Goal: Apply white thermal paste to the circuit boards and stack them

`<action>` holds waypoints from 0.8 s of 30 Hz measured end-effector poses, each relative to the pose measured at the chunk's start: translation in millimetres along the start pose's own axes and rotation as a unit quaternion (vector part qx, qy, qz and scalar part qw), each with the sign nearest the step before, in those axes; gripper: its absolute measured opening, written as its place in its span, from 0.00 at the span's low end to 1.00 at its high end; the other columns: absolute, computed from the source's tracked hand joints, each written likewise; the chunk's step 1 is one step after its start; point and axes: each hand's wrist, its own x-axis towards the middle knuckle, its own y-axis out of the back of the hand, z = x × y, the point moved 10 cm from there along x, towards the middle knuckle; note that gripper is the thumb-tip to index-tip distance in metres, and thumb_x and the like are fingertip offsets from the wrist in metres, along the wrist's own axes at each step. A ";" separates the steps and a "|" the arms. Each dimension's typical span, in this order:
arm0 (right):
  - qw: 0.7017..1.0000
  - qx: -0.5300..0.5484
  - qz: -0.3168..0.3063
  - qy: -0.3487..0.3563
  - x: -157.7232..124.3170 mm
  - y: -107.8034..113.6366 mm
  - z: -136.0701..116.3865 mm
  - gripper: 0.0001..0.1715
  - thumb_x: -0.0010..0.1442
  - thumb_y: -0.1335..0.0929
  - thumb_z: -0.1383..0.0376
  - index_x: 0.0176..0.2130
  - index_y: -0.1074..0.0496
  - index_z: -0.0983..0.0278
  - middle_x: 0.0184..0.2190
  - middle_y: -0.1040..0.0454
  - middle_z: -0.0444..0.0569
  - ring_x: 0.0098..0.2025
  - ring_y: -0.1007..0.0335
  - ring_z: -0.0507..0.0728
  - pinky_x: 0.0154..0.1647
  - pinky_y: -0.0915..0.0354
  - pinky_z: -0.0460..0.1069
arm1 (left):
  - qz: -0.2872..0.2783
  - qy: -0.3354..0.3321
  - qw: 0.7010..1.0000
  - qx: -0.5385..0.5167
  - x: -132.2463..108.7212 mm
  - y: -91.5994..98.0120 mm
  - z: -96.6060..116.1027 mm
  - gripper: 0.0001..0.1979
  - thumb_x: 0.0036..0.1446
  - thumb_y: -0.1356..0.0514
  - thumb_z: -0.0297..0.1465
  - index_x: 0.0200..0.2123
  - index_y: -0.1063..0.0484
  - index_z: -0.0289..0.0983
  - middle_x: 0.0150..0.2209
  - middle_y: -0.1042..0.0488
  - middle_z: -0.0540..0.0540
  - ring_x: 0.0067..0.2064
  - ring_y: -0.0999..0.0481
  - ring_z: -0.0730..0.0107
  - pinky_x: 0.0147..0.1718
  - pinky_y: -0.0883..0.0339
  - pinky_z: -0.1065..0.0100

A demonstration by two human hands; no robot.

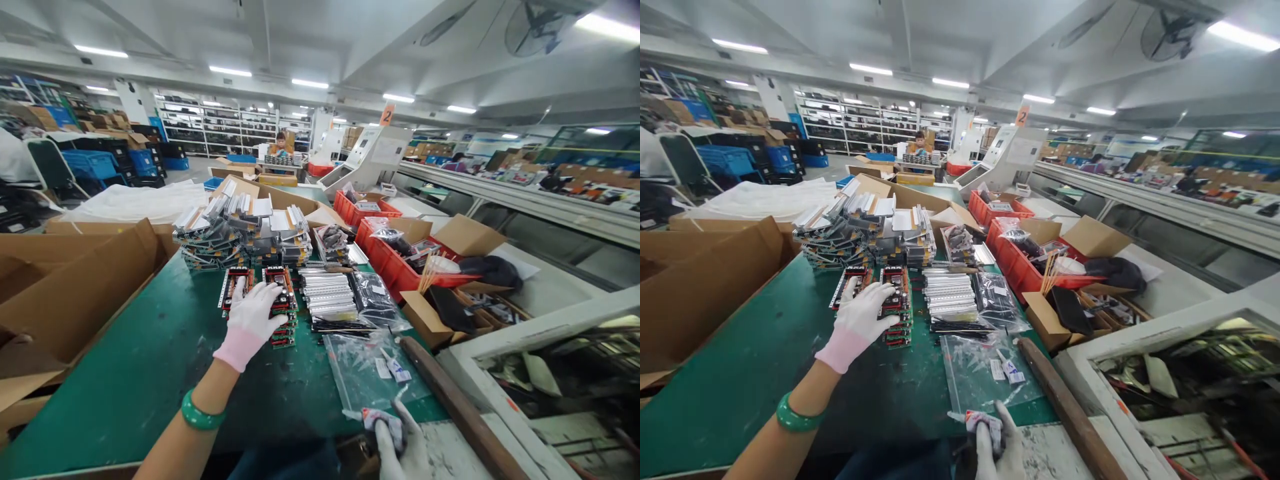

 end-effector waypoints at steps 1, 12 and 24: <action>1.000 -0.005 -0.011 -0.001 4.6 -1.3 2.0 0.30 0.57 0.36 0.45 0.49 0.27 0.61 0.40 0.20 0.54 0.42 0.23 0.65 0.39 0.31 0.54 | 0.013 -0.003 1.000 0.012 -1.6 3.1 2.0 0.25 0.52 0.31 0.32 0.53 0.31 0.40 0.54 0.24 0.40 0.57 0.27 0.48 0.66 0.58 0.37; 0.994 -0.081 -0.056 0.035 58.4 7.0 -19.9 0.22 0.53 0.36 0.48 0.40 0.28 0.60 0.30 0.19 0.51 0.33 0.22 0.63 0.32 0.32 0.52 | 0.035 -0.181 0.975 -0.126 -121.6 -2.0 94.5 0.13 0.64 0.44 0.38 0.49 0.29 0.41 0.45 0.19 0.48 0.49 0.20 0.63 0.49 0.26 0.63; 0.981 -0.178 0.006 0.076 147.1 8.1 -28.6 0.16 0.58 0.36 0.56 0.38 0.25 0.62 0.33 0.19 0.50 0.38 0.21 0.60 0.40 0.30 0.51 | 0.060 -0.219 0.964 -0.140 -151.7 -23.9 68.8 0.11 0.65 0.45 0.39 0.43 0.27 0.42 0.39 0.18 0.49 0.39 0.17 0.64 0.36 0.22 0.67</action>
